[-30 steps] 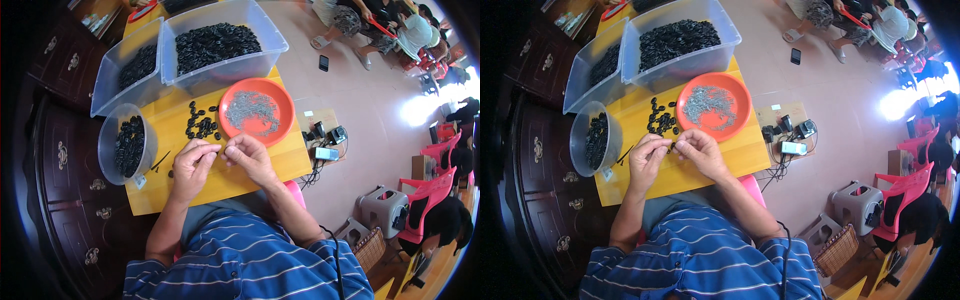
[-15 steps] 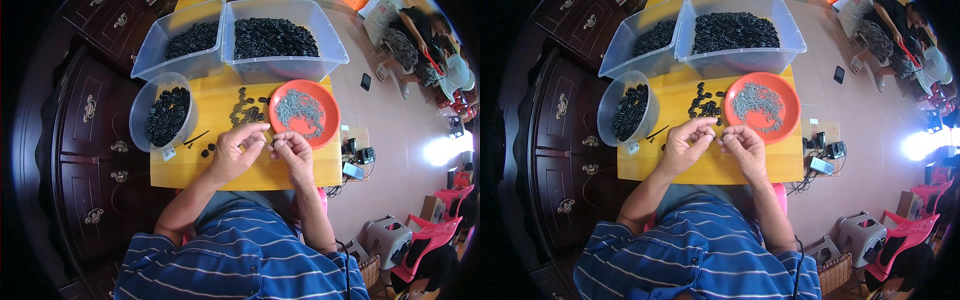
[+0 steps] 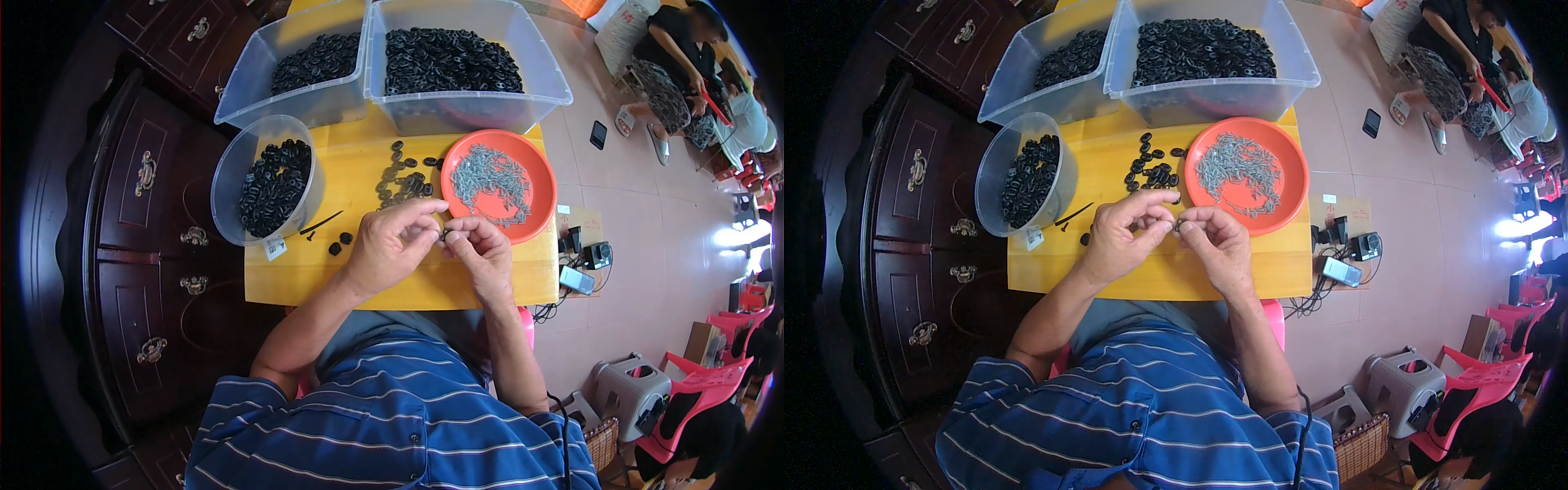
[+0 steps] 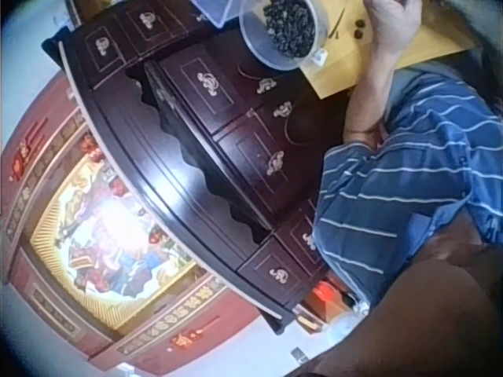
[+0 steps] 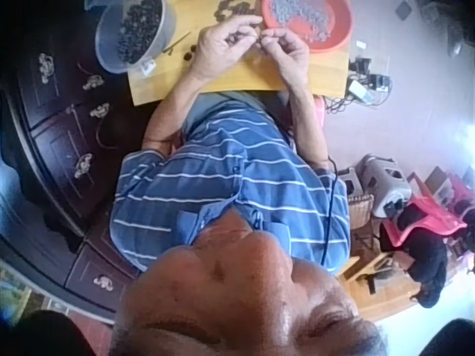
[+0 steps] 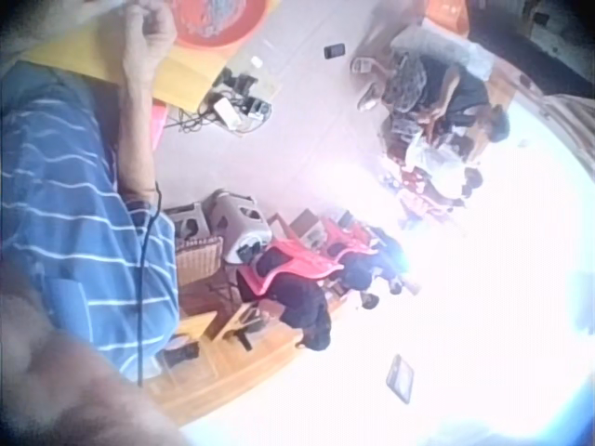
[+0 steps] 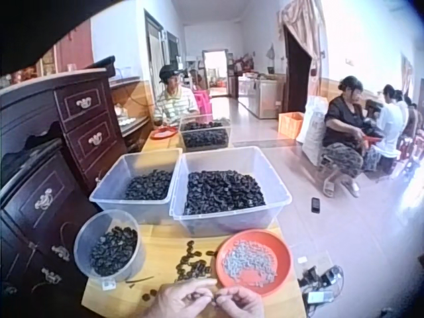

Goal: The person sits at a yellow table and repeatedly picks up small black plastic components and silver metal pins. They insert the pins into the components by hand and place the assembled units into a red bowl. The person continues this repetitive assembly process throughout the clip.

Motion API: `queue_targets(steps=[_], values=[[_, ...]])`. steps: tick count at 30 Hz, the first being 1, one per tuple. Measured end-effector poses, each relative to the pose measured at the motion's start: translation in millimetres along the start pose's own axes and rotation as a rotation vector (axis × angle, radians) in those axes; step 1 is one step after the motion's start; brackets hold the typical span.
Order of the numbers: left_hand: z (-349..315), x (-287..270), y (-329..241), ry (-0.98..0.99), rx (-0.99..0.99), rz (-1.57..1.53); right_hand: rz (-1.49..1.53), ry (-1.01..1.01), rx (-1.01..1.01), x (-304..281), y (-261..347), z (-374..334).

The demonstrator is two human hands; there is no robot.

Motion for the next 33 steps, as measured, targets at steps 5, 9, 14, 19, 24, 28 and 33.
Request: queue_targets(steps=[5, 9, 14, 19, 24, 28, 33], values=[[0, -1, 2, 0.003, 0.029, 0.067, -0.092, -0.032, -0.057, -1, 0, -1], [0, -1, 3, 0.001, 0.036, 0.088, -0.165, -0.056, -0.120, -2, -3, 0], [0, 1, -2, -0.008, 0.115, 0.155, -0.270, -0.065, -0.190, -3, 1, 0], [0, 3, 2, 0.015, 0.131, 0.197, -0.388, -0.052, -0.283, 0, 10, -3], [3, 7, -4, 0.020, 0.149, 0.144, -0.297, -0.071, -0.195, -7, 4, 0], [5, 11, -2, 0.064, 0.212, 0.213, -0.247, -0.039, -0.157, -9, 6, 1], [11, 0, -5, 0.143, 0.099, 0.098, -0.079, -0.051, -0.112, -9, 12, 0]])
Point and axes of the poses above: each hand's wrist, its own z-axis towards the middle knuckle, its own x-axis out of the palm, y = z × x, the point moved 7 cm from there along z, towards the middle knuckle, and after that the axes turned 14 degrees about -y, right-handed, at the moved point
